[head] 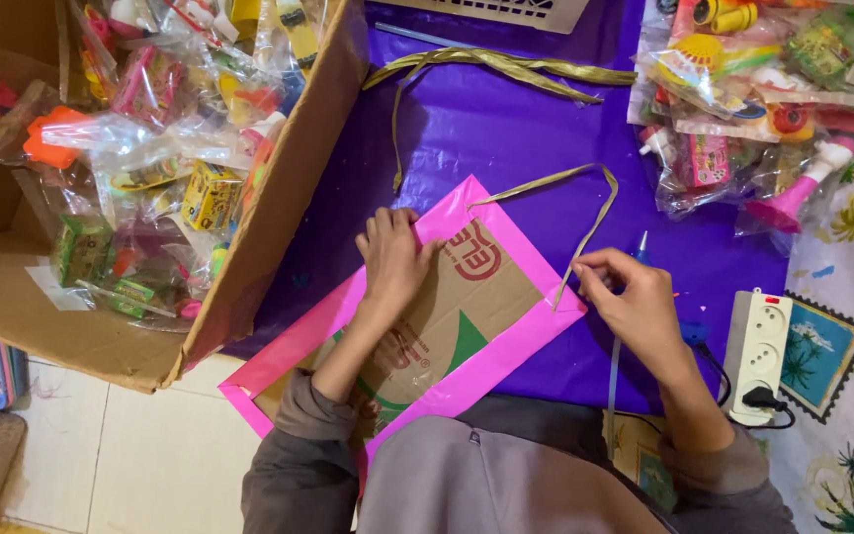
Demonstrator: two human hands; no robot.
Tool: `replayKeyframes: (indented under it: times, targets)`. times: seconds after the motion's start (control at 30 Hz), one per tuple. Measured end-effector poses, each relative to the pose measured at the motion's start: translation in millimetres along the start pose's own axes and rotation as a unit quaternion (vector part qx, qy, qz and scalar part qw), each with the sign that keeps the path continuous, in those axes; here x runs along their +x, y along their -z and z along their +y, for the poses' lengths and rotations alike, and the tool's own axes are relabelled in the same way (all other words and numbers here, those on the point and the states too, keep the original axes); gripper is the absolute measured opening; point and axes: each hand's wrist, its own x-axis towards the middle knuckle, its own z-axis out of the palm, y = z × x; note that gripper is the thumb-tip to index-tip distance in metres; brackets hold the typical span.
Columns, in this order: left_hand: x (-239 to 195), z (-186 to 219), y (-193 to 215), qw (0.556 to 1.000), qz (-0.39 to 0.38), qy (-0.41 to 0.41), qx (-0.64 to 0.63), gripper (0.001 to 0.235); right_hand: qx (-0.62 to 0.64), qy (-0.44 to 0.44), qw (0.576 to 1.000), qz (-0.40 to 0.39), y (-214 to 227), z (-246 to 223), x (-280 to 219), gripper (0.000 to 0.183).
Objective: The person folds a gold ribbon into a loop and uses a hot glue gun to attach it to the top corners of a pink cardboard bag. They press the ribbon into place and lift the bag to inspect the attached handles.
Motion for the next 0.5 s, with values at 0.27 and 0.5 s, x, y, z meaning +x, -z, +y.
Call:
replayKeyframes:
  times: [0.27, 0.5]
  targets:
    - [-5.3, 13.1, 50.4, 0.969, -0.108, 0.099, -0.2, 0.054, -0.03, -0.012, 0.999, 0.033, 0.6, 7.6, -17.3, 0.015]
    - [-27.6, 26.3, 110.7, 0.955, -0.051, 0.079, -0.281, 0.045, -0.005, -0.025, 0.997, 0.073, 1.7, 17.4, -36.7, 0.016]
